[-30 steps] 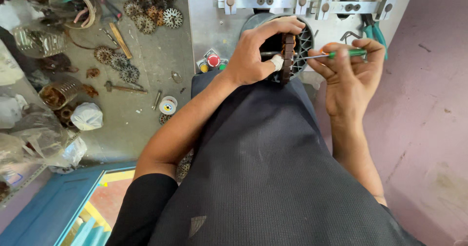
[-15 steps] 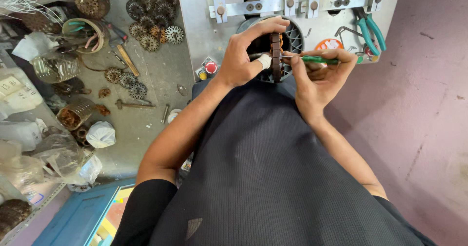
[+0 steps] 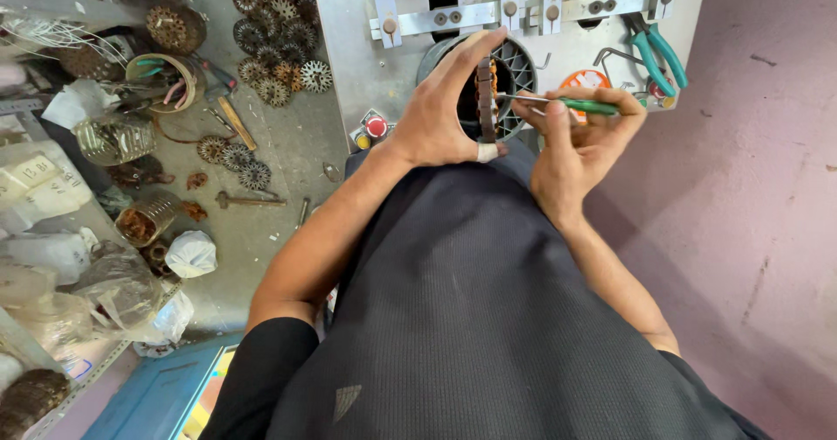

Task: The person works on a motor stator at a workbench, using a small tool to press wires into place, cutting excess wire with a pair of pliers, and adjusting the internal components by hand.

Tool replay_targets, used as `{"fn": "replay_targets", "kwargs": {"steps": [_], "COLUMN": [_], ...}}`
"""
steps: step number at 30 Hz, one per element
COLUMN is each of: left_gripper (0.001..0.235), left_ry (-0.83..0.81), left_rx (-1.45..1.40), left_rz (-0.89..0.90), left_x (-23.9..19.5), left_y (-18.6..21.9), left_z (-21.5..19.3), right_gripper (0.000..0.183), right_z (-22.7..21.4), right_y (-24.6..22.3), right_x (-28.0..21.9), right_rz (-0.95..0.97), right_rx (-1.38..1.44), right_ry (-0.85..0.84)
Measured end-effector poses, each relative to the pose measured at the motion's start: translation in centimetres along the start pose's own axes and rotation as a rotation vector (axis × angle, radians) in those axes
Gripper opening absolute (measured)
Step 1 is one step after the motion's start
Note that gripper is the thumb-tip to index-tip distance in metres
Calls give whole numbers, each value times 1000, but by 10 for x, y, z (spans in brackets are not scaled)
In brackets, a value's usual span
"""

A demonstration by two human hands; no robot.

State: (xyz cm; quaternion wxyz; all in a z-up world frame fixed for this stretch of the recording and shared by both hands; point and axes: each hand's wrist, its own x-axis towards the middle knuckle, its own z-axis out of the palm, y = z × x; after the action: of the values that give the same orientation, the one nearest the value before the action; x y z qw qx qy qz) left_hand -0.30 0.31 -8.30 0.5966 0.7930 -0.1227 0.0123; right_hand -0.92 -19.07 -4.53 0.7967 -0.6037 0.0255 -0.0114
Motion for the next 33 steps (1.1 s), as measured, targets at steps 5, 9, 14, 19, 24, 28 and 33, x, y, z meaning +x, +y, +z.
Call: {"fn": "replay_targets", "kwargs": {"steps": [5,9,14,19,24,28,33], "left_gripper": [113,108,62,66,57,52,53], "left_ry": [39,4,-105,-216,-234,-208,-229], "left_rx": [97,60,-326,-430,-597,-535,-583], "left_rz": [165,170,45,96,-11,24,43], "left_x": [-2,2,5,13,16,16,16], "left_y": [-3,-6,-19,-32,-34,-34,-35], "left_z": [2,-6,-28,-34,-31,-31,-32], "right_gripper": [56,65,63,54,47,44,31], "right_z": [-6,-3,-4,-6,-4,7,12], "right_y": [-10,0,9,7,5,-5,-33], "right_x": [-5,-6,2,16,29,28,38], "right_rz": [-265,-463,-683,-939,-1051,-667,-431], "right_rx": [-375,-510,-605,-733,-726,-647,-870], "right_ry": [-198,-282,-373,-498,-574,-493,-631]}}
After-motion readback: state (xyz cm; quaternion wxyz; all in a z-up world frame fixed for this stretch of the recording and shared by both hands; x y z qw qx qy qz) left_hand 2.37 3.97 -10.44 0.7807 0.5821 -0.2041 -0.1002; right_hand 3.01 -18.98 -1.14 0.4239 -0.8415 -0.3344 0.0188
